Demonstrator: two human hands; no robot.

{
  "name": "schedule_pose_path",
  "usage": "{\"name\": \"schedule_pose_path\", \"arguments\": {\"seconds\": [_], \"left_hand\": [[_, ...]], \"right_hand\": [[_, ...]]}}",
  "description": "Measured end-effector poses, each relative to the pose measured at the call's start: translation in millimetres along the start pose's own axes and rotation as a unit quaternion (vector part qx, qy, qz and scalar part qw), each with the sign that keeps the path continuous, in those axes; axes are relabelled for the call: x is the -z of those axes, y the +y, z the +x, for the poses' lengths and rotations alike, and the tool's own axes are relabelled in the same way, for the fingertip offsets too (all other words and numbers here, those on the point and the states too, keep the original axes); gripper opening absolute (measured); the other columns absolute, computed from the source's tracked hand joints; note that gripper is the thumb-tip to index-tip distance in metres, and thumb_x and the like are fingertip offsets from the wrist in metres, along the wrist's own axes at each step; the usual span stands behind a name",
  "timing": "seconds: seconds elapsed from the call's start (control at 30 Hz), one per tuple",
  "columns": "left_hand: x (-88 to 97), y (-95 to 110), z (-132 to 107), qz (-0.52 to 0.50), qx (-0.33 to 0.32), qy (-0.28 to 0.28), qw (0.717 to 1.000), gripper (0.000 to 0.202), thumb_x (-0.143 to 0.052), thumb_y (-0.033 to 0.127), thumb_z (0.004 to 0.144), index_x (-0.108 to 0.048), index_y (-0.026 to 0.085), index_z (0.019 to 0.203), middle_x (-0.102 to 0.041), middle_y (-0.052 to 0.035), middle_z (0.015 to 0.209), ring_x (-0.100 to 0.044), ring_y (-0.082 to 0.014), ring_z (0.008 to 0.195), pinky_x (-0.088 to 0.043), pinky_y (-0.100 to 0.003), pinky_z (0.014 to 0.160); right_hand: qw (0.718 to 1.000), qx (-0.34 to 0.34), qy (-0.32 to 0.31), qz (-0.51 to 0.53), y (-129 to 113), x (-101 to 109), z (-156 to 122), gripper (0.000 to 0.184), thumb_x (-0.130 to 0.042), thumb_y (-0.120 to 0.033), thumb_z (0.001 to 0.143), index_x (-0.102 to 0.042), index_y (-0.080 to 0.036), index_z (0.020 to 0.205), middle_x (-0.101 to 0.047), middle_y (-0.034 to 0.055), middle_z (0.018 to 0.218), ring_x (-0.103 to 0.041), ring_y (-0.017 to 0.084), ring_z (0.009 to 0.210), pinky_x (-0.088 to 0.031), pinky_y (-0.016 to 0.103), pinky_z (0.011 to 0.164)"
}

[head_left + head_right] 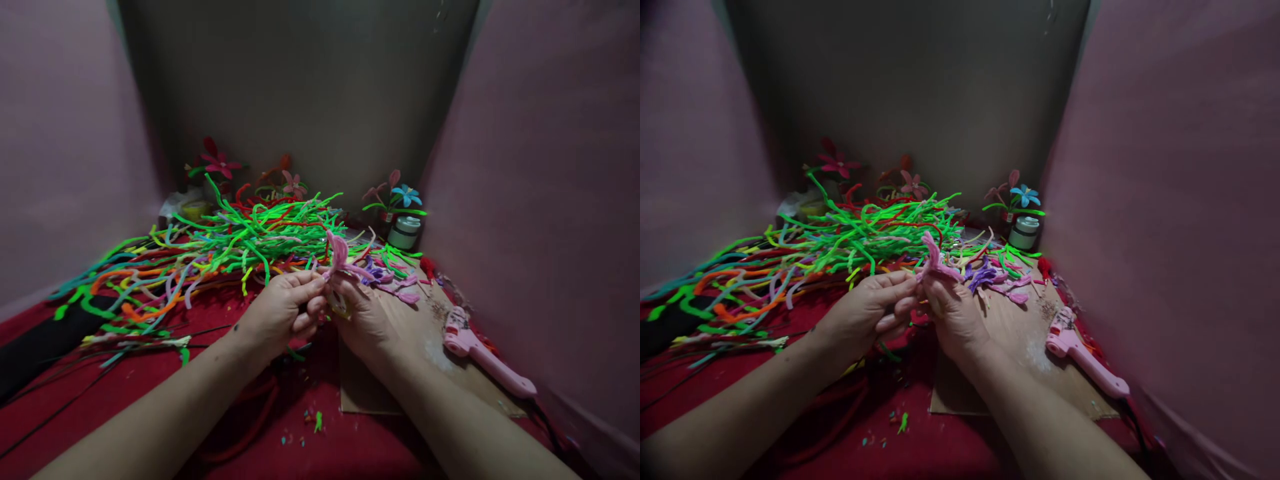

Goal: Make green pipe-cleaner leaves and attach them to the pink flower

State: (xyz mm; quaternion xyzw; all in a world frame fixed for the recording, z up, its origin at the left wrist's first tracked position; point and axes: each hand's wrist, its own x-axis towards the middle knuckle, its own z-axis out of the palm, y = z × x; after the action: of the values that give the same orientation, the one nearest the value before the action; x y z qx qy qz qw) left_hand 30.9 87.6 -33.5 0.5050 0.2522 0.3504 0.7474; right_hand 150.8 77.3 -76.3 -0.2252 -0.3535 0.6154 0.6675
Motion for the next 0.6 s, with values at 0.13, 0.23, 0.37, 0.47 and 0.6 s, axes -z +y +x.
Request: {"name": "schedule_pose_path", "arguments": {"seconds": [0.13, 0.23, 0.37, 0.47, 0.6], "left_hand": [[1.1, -1, 0, -0.105, 0.046, -0.048, 0.992, 0.014, -0.044, 0.022, 0.085, -0.053, 0.013, 0.078, -0.034, 0.0094, 0.048, -0.011, 0.0007, 0.03, -0.02, -0.012, 0.027], [1.0, 0, 0, -0.106, 0.053, -0.065, 0.991, 0.016, -0.043, 0.023, 0.085, -0.053, 0.013, 0.078, -0.033, 0.0098, 0.048, -0.011, 0.0004, 0.029, -0.02, -0.013, 0.027], [-0.1, 0, -1, 0.102, 0.01, -0.024, 0.994, 0.026, -0.045, 0.035, 0.084, -0.05, 0.015, 0.068, -0.039, 0.0073, 0.049, -0.023, -0.0015, 0.03, -0.025, -0.016, 0.031], [-0.7, -5, 0, 0.363, -0.115, 0.087, 0.921, 0.026, -0.049, 0.034, 0.081, -0.048, 0.016, 0.062, -0.045, 0.0039, 0.053, -0.039, -0.0058, 0.041, -0.031, -0.018, 0.042], [-0.3, -11, 0, 0.52, -0.232, 0.16, 0.806, 0.017, -0.049, 0.026, 0.079, -0.052, 0.017, 0.065, -0.046, 0.0029, 0.056, -0.041, -0.0082, 0.052, -0.032, -0.02, 0.052]], "right_hand": [[0.998, -0.051, -0.004, 0.034, -2, -3, -2, 0.018, -0.064, -0.031, 0.071, -0.063, -0.017, 0.082, -0.061, -0.0002, 0.07, -0.053, 0.01, 0.06, -0.045, 0.021, 0.058], [0.998, -0.04, 0.006, 0.046, -3, -4, -2, 0.014, -0.067, -0.029, 0.068, -0.062, -0.018, 0.074, -0.061, -0.0017, 0.068, -0.053, 0.009, 0.059, -0.045, 0.021, 0.059], [0.998, -0.015, 0.028, 0.049, 1, -2, -1, 0.011, -0.067, -0.027, 0.068, -0.061, -0.019, 0.074, -0.059, -0.0035, 0.064, -0.052, 0.008, 0.054, -0.045, 0.021, 0.054], [0.998, 0.008, 0.039, 0.038, 3, 0, -1, 0.012, -0.068, -0.026, 0.066, -0.061, -0.02, 0.074, -0.06, -0.0033, 0.066, -0.051, 0.009, 0.055, -0.044, 0.021, 0.052], [0.998, 0.017, 0.052, -0.009, 2, 1, -1, 0.016, -0.067, -0.027, 0.067, -0.062, -0.022, 0.081, -0.061, -0.0026, 0.07, -0.052, 0.01, 0.057, -0.043, 0.021, 0.05]]}}
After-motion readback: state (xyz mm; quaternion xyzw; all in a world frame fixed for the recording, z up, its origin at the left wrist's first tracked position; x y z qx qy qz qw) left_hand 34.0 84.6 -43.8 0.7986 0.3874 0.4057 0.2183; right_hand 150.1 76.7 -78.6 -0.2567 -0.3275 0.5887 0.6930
